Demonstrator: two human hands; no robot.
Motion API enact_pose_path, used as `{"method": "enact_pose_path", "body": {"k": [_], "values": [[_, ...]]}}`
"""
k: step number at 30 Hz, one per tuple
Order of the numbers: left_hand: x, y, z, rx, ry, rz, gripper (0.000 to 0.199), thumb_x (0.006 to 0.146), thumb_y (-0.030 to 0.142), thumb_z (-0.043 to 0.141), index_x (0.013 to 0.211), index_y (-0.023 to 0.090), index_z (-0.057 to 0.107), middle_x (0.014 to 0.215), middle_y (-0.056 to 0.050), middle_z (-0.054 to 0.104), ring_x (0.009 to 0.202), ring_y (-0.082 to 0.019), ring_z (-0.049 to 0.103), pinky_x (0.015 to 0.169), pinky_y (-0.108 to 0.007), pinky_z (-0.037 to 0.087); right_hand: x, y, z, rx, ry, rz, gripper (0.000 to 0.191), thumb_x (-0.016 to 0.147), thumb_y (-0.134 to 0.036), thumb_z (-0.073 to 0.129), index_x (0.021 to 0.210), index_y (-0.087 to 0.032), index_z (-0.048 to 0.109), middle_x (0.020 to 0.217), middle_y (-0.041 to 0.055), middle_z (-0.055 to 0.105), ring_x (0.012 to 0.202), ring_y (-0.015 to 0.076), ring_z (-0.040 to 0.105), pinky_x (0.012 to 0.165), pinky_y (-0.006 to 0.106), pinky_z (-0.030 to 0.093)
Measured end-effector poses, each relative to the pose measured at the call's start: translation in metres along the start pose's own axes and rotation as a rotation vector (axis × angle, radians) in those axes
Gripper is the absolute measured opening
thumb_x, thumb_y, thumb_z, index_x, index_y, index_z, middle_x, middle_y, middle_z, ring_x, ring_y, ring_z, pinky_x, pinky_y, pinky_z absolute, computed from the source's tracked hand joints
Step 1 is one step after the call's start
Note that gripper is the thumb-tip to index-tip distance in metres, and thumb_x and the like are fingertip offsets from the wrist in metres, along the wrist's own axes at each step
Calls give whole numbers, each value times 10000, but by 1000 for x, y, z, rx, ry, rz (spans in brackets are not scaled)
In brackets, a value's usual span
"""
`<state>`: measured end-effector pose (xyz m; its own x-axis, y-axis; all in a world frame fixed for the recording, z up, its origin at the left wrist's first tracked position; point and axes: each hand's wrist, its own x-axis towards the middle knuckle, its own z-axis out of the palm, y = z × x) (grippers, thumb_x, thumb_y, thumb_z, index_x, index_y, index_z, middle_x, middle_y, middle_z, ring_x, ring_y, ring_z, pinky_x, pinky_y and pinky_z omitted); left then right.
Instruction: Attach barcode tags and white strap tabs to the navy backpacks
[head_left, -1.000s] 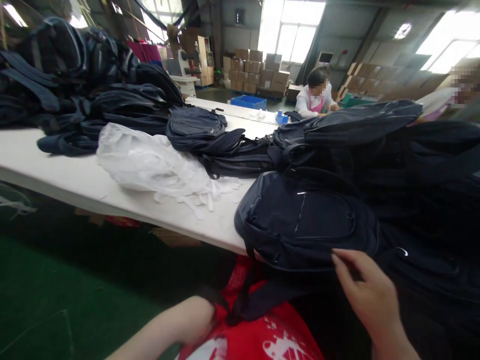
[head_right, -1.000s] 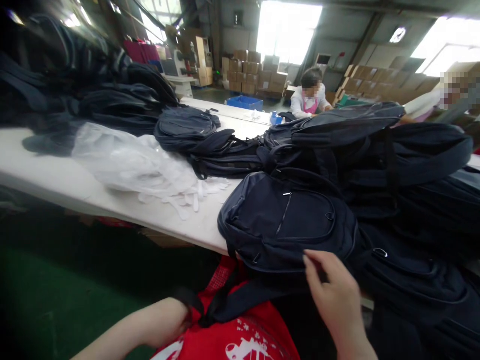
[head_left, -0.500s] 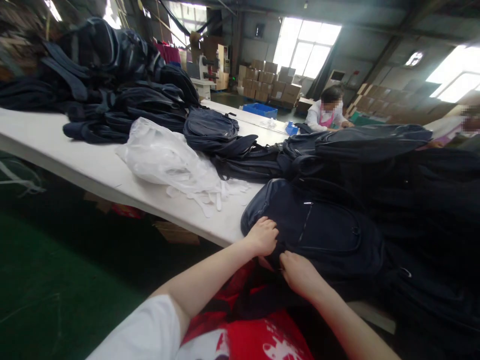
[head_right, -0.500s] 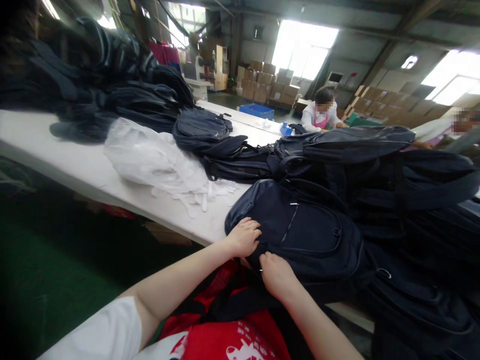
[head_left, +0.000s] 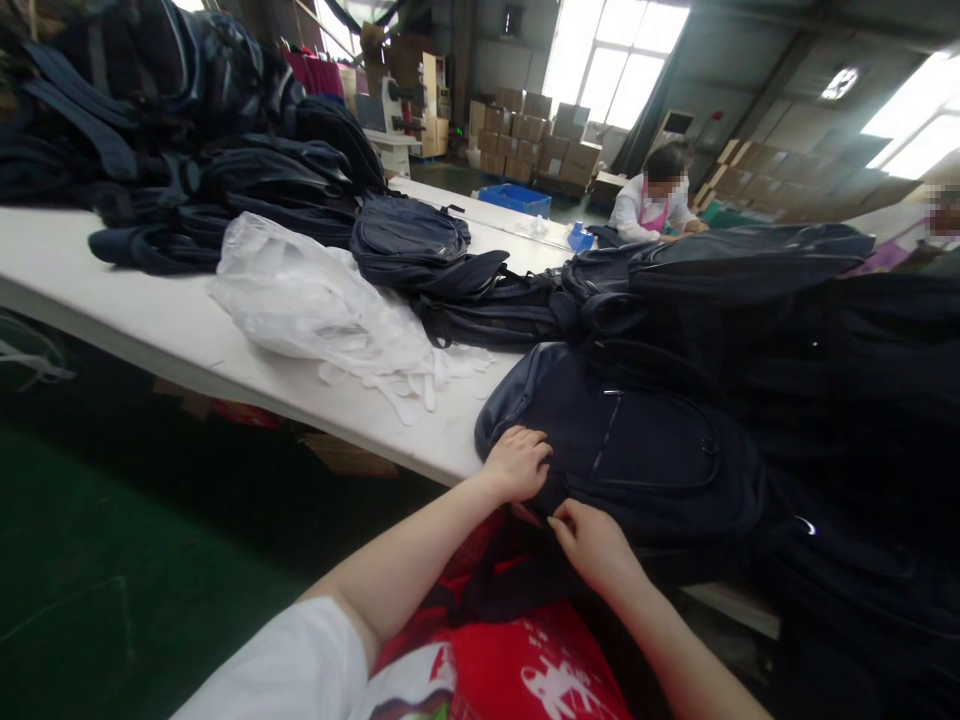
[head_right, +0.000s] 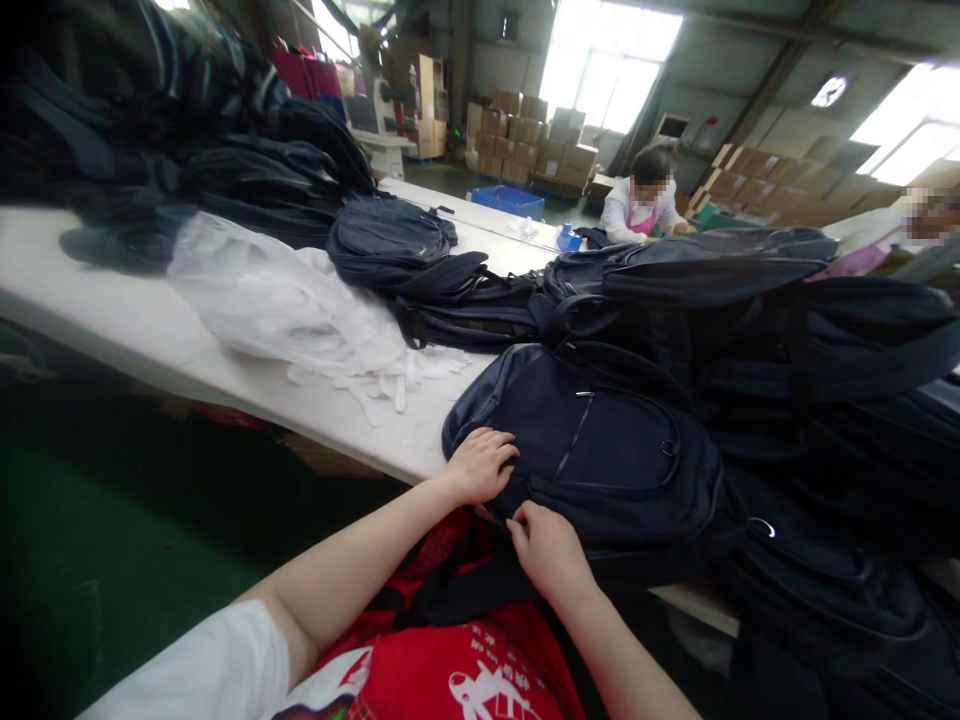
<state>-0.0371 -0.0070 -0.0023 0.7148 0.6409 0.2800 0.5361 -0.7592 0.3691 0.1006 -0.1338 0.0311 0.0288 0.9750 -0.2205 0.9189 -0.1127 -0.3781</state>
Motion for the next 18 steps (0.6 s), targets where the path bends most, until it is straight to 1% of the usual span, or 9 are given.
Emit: {"method": "enact_pose_path", "body": {"k": [2, 5, 9, 11, 13, 18], "values": [[-1, 0, 0, -16, 1, -13, 251, 872, 304, 524, 1072, 219, 650, 1261, -62, 602, 1151, -204, 543, 1097, -390, 300, 1, -4, 4, -38, 42, 38, 134, 885, -219, 521, 806, -192, 625, 799, 44, 695, 754, 182, 639, 687, 265, 395], [-2, 0, -1, -37, -1, -29, 262, 874, 317, 528, 1086, 220, 647, 1279, -56, 598, 1172, -201, 535, 1117, -388, 279, -2, -9, 6, -83, 88, 39, 125, 859, -132, 509, 809, -193, 606, 816, 42, 688, 769, 180, 641, 701, 266, 397], [-4, -2, 0, -53, -18, -39, 276, 871, 328, 543, 1111, 233, 643, 1317, -49, 583, 1207, -200, 519, 1134, -394, 262, -15, -5, -1, -166, 126, 25, 164, 866, -109, 477, 794, -197, 596, 814, 49, 677, 758, 181, 635, 697, 280, 399], [-4, -3, 0, -59, -22, -39, 286, 873, 329, 545, 1124, 234, 641, 1326, -52, 578, 1224, -202, 508, 1139, -398, 258, -25, 4, -9, -223, 164, 25, 183, 870, -104, 463, 784, -199, 593, 800, 50, 671, 748, 180, 630, 693, 286, 402], [-4, -4, 1, -65, -24, -35, 294, 872, 328, 549, 1134, 229, 639, 1329, -56, 578, 1227, -202, 507, 1141, -400, 257, -36, 17, -21, -281, 229, 34, 198, 876, -107, 449, 770, -201, 589, 780, 50, 662, 730, 184, 625, 686, 297, 409], [-3, -4, -1, -70, -27, -31, 291, 872, 305, 549, 1134, 229, 648, 1326, -60, 585, 1217, -200, 518, 1136, -410, 265, -63, 55, -52, -362, 479, 54, 211, 910, -185, 427, 785, -209, 595, 796, 46, 664, 716, 191, 633, 673, 314, 442]]}}
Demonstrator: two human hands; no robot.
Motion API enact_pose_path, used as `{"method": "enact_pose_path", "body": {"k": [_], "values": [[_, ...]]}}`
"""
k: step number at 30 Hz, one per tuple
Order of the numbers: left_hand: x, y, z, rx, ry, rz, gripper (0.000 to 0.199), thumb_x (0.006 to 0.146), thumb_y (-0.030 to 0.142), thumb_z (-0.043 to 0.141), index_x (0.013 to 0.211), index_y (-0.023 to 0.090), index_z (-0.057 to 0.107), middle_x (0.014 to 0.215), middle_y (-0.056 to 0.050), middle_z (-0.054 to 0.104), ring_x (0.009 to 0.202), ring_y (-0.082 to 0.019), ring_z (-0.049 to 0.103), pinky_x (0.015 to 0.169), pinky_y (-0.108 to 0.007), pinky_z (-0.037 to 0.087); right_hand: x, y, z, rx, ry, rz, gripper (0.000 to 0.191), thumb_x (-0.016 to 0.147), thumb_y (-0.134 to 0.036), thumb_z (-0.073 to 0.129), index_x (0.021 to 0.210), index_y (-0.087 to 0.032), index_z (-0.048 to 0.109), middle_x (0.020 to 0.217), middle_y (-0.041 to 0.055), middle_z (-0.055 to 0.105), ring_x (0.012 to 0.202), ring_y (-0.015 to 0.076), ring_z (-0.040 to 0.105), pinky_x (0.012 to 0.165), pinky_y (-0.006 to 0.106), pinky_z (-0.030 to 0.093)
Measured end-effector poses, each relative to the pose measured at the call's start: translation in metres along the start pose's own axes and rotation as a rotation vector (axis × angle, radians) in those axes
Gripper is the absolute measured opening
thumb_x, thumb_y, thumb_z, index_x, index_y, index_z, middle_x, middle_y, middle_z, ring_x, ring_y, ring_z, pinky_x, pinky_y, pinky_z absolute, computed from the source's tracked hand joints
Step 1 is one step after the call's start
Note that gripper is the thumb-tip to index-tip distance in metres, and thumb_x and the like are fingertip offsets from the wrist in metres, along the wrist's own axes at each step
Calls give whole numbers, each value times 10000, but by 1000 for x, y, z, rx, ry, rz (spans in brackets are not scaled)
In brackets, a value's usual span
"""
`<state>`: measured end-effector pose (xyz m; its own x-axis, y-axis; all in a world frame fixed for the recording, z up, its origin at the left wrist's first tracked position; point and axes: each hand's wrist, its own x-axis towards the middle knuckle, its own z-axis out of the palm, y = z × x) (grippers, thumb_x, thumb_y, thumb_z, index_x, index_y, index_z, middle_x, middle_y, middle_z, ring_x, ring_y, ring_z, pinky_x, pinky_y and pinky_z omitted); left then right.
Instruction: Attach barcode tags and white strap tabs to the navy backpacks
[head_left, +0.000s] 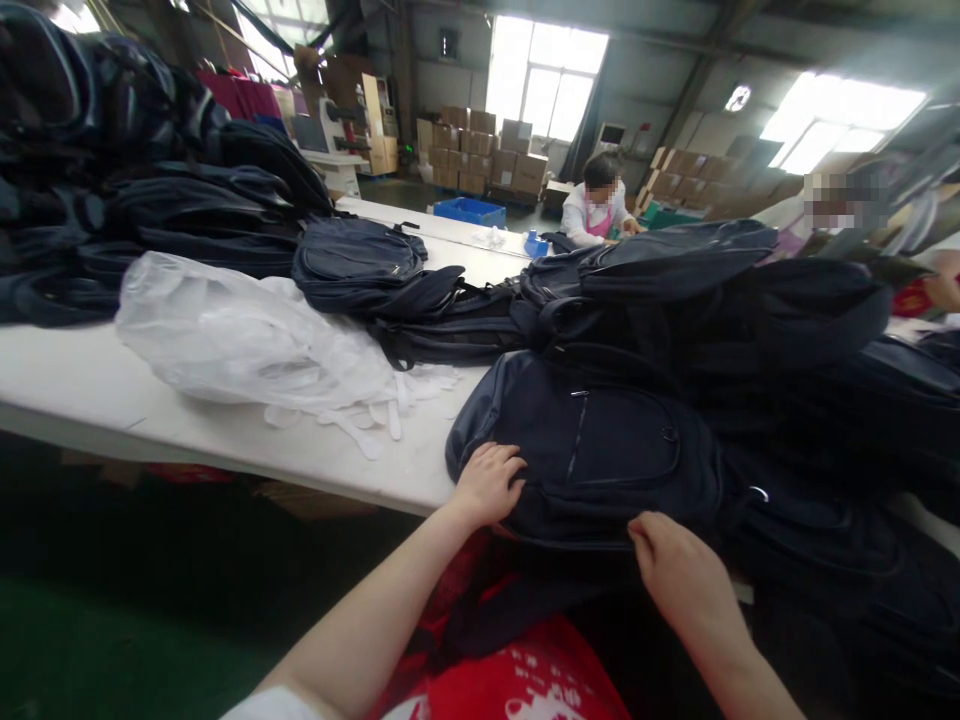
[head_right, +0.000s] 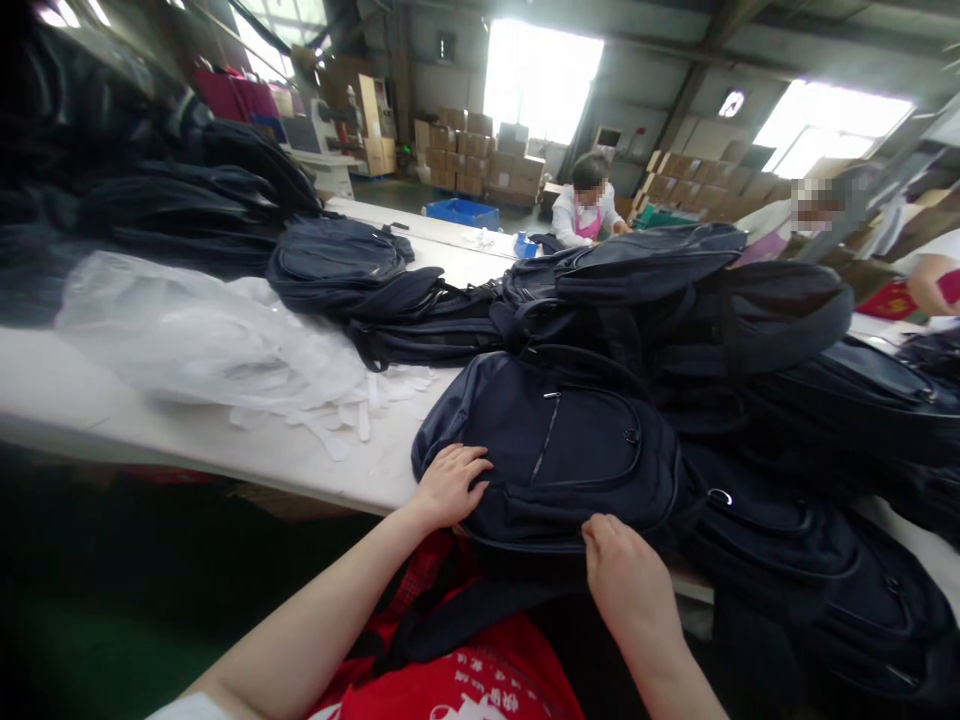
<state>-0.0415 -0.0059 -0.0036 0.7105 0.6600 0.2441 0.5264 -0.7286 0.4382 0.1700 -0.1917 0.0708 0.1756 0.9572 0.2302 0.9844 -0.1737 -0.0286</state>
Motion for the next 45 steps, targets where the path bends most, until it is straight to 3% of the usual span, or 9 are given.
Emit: {"method": "enact_pose_path", "body": {"k": [5, 10, 16, 21, 24, 31, 34, 40, 45], "values": [[0, 1, 1, 7, 10, -11, 282, 868, 295, 557, 1127, 233, 653, 1325, -60, 589, 1219, -203, 521, 1130, -420, 274, -10, 32, -14, -49, 232, 70, 200, 931, -266, 445, 833, -204, 609, 810, 37, 677, 719, 191, 643, 687, 318, 472], [4, 8, -8, 15, -19, -20, 308, 863, 319, 575, 1145, 207, 631, 1313, -81, 588, 1215, -225, 520, 1119, -434, 289, -12, 40, -11, -48, 375, 81, 213, 945, -284, 451, 881, -182, 627, 866, 60, 694, 771, 194, 656, 749, 324, 492], [17, 61, -18, -15, -220, 226, 578, 795, 510, 617, 1263, 184, 526, 1230, -116, 589, 1137, -279, 534, 994, -407, 420, -11, 38, -2, 22, 435, 110, 240, 951, -302, 449, 880, -187, 647, 866, 53, 700, 761, 188, 660, 731, 318, 503], [18, 91, 7, 249, -327, 217, 719, 662, 322, 657, 1299, 51, 462, 1127, -208, 569, 1012, -341, 539, 854, -443, 474, -20, 45, 5, 137, 411, 162, 240, 940, -319, 465, 866, -203, 661, 859, 41, 708, 765, 187, 671, 732, 316, 518], [21, 87, 10, 299, -340, 247, 684, 660, 263, 620, 1286, 34, 464, 1112, -221, 574, 983, -332, 550, 814, -418, 489, -25, 51, 8, 205, 397, 204, 233, 930, -330, 481, 869, -203, 666, 873, 48, 713, 787, 193, 675, 756, 328, 522], [45, 66, -6, 195, -422, 335, 225, 828, 160, 469, 989, 146, 626, 981, -138, 649, 943, -259, 620, 864, -375, 491, -24, 52, 8, 264, 411, 205, 246, 917, -341, 482, 861, -196, 672, 868, 61, 717, 780, 198, 672, 754, 333, 517], [53, 61, -6, 89, -425, 281, 233, 868, 163, 435, 908, 171, 664, 952, -117, 673, 949, -247, 630, 886, -371, 479, -23, 51, 9, 245, 443, 203, 243, 916, -337, 488, 850, -191, 671, 860, 60, 717, 769, 194, 670, 745, 325, 514], [73, 47, -17, -101, -424, 151, 282, 919, 304, 439, 972, 197, 695, 963, -31, 716, 909, -178, 647, 826, -267, 486, -20, 49, 6, 240, 479, 227, 210, 899, -334, 527, 862, -192, 677, 848, 43, 717, 742, 176, 662, 703, 289, 493], [79, 38, -19, -248, -482, 119, 315, 937, 334, 418, 988, 162, 678, 916, -1, 716, 854, -131, 654, 764, -196, 486, -15, 58, -8, 24, 621, 272, 244, 921, -312, 506, 845, -162, 683, 811, 77, 708, 722, 197, 629, 693, 306, 458]]}}
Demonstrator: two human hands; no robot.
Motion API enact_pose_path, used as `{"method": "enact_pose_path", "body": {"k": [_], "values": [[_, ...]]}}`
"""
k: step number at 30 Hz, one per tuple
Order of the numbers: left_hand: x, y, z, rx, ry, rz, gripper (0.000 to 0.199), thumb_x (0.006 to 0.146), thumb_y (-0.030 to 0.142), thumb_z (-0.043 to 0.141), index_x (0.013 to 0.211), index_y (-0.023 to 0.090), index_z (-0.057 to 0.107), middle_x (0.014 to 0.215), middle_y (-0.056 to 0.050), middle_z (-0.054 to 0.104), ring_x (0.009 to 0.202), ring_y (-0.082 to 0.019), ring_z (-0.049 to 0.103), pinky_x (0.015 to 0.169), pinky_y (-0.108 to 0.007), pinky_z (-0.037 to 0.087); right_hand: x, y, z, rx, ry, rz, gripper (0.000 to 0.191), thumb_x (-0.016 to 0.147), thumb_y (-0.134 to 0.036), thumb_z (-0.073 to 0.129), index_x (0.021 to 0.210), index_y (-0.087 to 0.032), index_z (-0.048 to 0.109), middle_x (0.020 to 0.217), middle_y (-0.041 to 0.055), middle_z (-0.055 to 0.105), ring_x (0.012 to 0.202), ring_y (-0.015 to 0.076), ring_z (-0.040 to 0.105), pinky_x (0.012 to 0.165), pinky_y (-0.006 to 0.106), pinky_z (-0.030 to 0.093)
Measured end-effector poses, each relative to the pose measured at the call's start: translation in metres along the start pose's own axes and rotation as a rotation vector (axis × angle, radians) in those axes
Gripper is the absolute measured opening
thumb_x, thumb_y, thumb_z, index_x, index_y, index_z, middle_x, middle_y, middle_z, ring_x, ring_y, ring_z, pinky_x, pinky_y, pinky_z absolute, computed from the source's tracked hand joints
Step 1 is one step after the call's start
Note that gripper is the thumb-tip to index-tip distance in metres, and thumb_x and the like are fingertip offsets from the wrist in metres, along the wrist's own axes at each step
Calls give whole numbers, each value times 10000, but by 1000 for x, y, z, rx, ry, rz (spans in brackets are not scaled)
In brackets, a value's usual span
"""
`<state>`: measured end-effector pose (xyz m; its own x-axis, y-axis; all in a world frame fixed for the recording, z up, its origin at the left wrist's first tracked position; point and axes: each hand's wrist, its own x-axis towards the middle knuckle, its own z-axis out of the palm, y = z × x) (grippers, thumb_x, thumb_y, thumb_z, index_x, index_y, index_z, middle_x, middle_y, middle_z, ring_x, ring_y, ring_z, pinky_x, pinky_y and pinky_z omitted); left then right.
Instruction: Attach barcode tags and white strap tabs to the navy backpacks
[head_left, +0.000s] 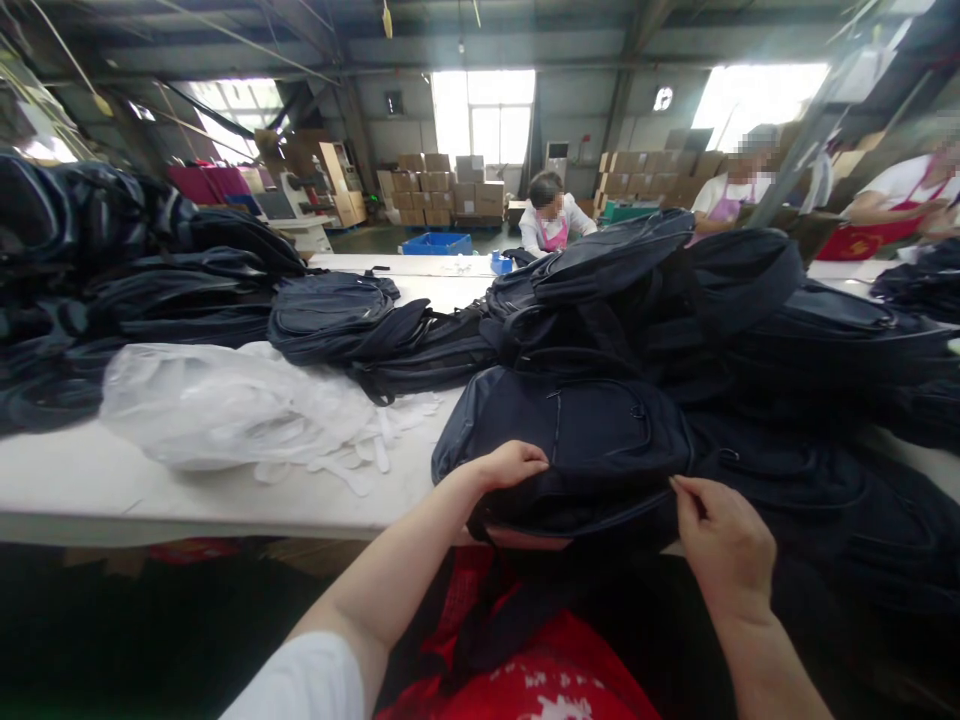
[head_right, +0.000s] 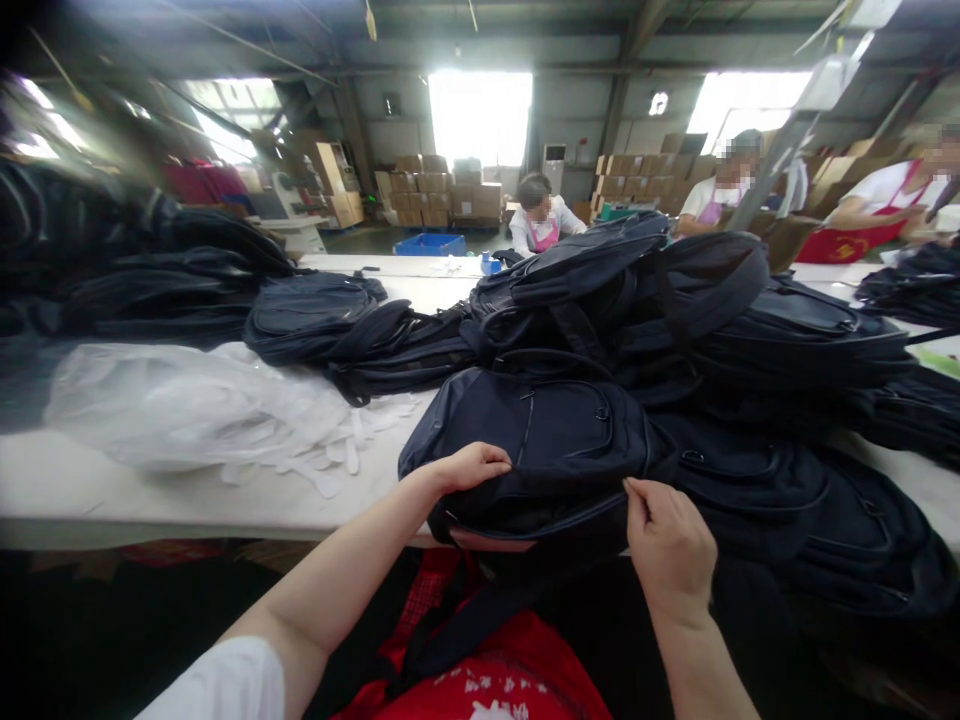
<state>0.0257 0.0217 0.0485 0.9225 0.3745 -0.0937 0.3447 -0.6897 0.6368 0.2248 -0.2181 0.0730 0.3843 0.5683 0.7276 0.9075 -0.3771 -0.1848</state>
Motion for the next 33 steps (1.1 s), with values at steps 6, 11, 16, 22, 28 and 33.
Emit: {"method": "enact_pose_path", "body": {"k": [6, 11, 16, 22, 28, 33], "values": [[-7, 4, 14, 19, 8, 57, 191, 852, 280, 526, 956, 197, 663, 977, -24, 681, 950, -174, 622, 888, -265, 465, 10, 8, -7, -61, -13, -42, 233, 910, -311, 512, 858, -166, 687, 770, 65, 687, 694, 200, 596, 649, 301, 430], [-25, 17, 33, 362, 76, 88, 568, 623, 447, 744, 1068, 141, 565, 1093, -136, 591, 1029, -295, 561, 910, -390, 471, 6, 3, -4, -52, -35, -31, 263, 914, -335, 496, 852, -165, 686, 793, 70, 693, 711, 200, 605, 662, 301, 441], [-29, 23, 46, 493, 69, 77, 319, 795, 329, 565, 1030, 114, 565, 1024, -163, 617, 986, -299, 580, 882, -407, 471, 3, 7, 0, -38, -51, -23, 256, 909, -345, 504, 861, -172, 686, 776, 57, 686, 698, 196, 602, 641, 298, 445], [-12, 15, 26, -186, 98, -109, 208, 698, 207, 608, 901, 163, 626, 921, -114, 672, 998, -319, 604, 946, -450, 421, 0, -23, -12, -34, 71, -109, 137, 879, -255, 582, 886, -163, 683, 969, 106, 693, 862, 232, 619, 830, 369, 478], [8, -5, 1, -743, 159, -209, 213, 719, 299, 584, 859, 151, 647, 752, -36, 680, 780, -207, 654, 751, -318, 508, -6, -67, 18, 132, -468, -209, 255, 919, -172, 437, 997, -160, 679, 1001, 117, 704, 918, 223, 647, 884, 363, 480], [7, -11, 18, -1166, 194, -264, 299, 660, 305, 609, 905, 142, 660, 722, -48, 699, 707, -195, 674, 757, -342, 531, 0, -66, 67, 98, -871, 280, 276, 837, -124, 444, 962, -77, 686, 933, 215, 702, 906, 290, 680, 868, 401, 473]]}}
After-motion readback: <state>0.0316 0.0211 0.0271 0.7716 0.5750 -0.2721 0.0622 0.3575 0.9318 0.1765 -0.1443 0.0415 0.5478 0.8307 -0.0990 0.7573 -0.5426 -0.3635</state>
